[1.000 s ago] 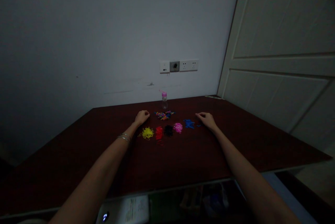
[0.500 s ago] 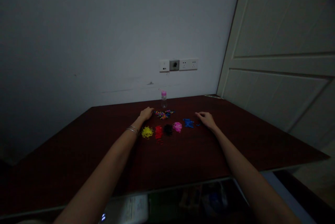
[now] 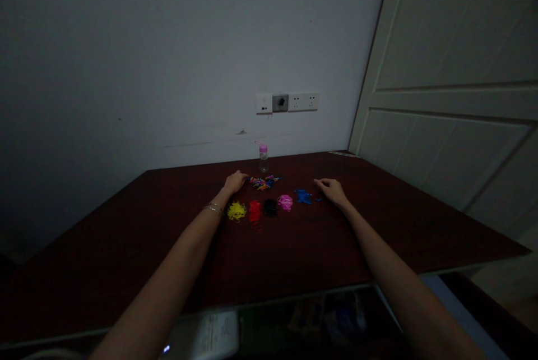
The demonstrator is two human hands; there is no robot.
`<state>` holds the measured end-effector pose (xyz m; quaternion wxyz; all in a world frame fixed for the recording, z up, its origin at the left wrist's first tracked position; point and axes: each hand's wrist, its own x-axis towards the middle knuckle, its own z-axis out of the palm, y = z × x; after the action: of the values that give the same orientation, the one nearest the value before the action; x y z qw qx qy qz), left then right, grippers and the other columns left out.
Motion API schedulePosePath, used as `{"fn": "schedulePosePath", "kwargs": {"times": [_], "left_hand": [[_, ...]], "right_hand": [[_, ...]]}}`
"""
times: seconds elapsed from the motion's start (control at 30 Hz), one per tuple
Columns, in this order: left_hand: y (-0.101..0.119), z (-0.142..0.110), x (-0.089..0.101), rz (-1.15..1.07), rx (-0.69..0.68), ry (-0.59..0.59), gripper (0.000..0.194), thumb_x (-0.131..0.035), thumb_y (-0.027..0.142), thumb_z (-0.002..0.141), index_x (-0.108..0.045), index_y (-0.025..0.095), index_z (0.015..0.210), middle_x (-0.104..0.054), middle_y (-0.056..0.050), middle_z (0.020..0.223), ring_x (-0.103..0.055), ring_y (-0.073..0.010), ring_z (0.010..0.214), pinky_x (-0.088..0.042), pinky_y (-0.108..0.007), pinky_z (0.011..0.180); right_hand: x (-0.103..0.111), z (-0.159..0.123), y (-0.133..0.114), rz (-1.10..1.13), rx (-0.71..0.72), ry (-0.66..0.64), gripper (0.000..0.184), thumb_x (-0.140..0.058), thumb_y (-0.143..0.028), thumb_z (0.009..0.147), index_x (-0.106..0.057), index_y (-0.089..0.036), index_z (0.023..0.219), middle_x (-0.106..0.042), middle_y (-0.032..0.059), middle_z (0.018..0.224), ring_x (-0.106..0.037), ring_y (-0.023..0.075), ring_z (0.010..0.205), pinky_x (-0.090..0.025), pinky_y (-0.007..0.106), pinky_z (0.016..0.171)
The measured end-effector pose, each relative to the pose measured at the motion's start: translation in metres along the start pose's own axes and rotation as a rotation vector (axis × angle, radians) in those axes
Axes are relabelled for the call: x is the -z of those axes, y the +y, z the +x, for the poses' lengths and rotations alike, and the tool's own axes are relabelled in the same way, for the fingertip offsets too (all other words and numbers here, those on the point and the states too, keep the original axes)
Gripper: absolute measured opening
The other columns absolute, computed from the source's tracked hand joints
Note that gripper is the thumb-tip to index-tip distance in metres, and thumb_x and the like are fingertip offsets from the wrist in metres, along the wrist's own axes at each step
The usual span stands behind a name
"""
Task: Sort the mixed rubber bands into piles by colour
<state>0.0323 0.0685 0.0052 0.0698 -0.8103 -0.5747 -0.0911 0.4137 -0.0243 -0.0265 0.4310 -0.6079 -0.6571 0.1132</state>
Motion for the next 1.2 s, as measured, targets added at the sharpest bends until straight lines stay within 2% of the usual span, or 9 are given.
{"fn": "schedulePosePath", "kwargs": {"times": [0.3,0.63,0.77,0.9,1.03,1.2], "left_hand": [[-0.002,-0.002,-0.003,0.007,-0.010,0.054,0.033,-0.035,0.032,0.090,-0.063,0.024,0.105,-0.056,-0.007,0.105,-0.056,-0.0169,0.093,-0.043,-0.025,0.077],[-0.003,-0.005,0.000,-0.095,0.058,0.114,0.026,-0.041,0.028,0.088,-0.063,0.018,0.097,-0.059,-0.007,0.104,-0.055,-0.0156,0.094,-0.043,-0.023,0.078],[-0.001,-0.003,0.006,-0.228,0.124,0.199,0.023,-0.046,0.026,0.085,-0.065,0.017,0.093,-0.062,-0.007,0.103,-0.056,-0.0161,0.095,-0.043,-0.024,0.081],[0.006,0.001,0.016,-0.472,0.196,0.265,0.021,-0.050,0.020,0.080,-0.068,0.014,0.088,-0.067,-0.007,0.094,-0.059,-0.0155,0.088,-0.044,-0.024,0.079],[0.015,0.000,0.025,-0.702,0.315,0.300,0.020,-0.053,0.017,0.076,-0.070,0.012,0.086,-0.070,-0.007,0.086,-0.061,-0.0143,0.079,-0.046,-0.021,0.070],[0.020,-0.003,0.030,-0.853,0.419,0.308,0.021,-0.055,0.020,0.074,-0.070,0.010,0.085,-0.068,-0.005,0.072,-0.057,-0.0099,0.058,-0.043,-0.018,0.055]], "right_hand": [[-0.001,0.000,0.000,-0.012,0.007,0.010,0.052,-0.042,-0.060,0.077,-0.070,-0.015,0.073,-0.066,0.0051,0.067,-0.057,0.0191,0.064,-0.039,0.026,0.060],[-0.001,0.001,0.001,-0.024,-0.022,-0.009,0.049,-0.043,-0.057,0.078,-0.070,-0.016,0.077,-0.067,0.0053,0.070,-0.059,0.0198,0.067,-0.040,0.027,0.060],[-0.001,0.002,0.002,-0.038,-0.029,-0.022,0.050,-0.043,-0.057,0.077,-0.070,-0.016,0.074,-0.067,0.0050,0.067,-0.059,0.0196,0.064,-0.040,0.027,0.060],[0.000,0.001,0.002,-0.041,-0.010,-0.014,0.049,-0.043,-0.056,0.077,-0.071,-0.016,0.077,-0.067,0.0056,0.071,-0.060,0.0213,0.069,-0.040,0.028,0.063],[0.002,-0.002,-0.002,-0.039,-0.016,-0.009,0.049,-0.043,-0.057,0.077,-0.070,-0.015,0.074,-0.067,0.0056,0.068,-0.059,0.0208,0.066,-0.040,0.028,0.062],[0.004,-0.003,-0.006,-0.021,-0.030,-0.010,0.050,-0.042,-0.057,0.076,-0.069,-0.015,0.071,-0.066,0.0058,0.066,-0.058,0.0200,0.064,-0.039,0.028,0.060]]}}
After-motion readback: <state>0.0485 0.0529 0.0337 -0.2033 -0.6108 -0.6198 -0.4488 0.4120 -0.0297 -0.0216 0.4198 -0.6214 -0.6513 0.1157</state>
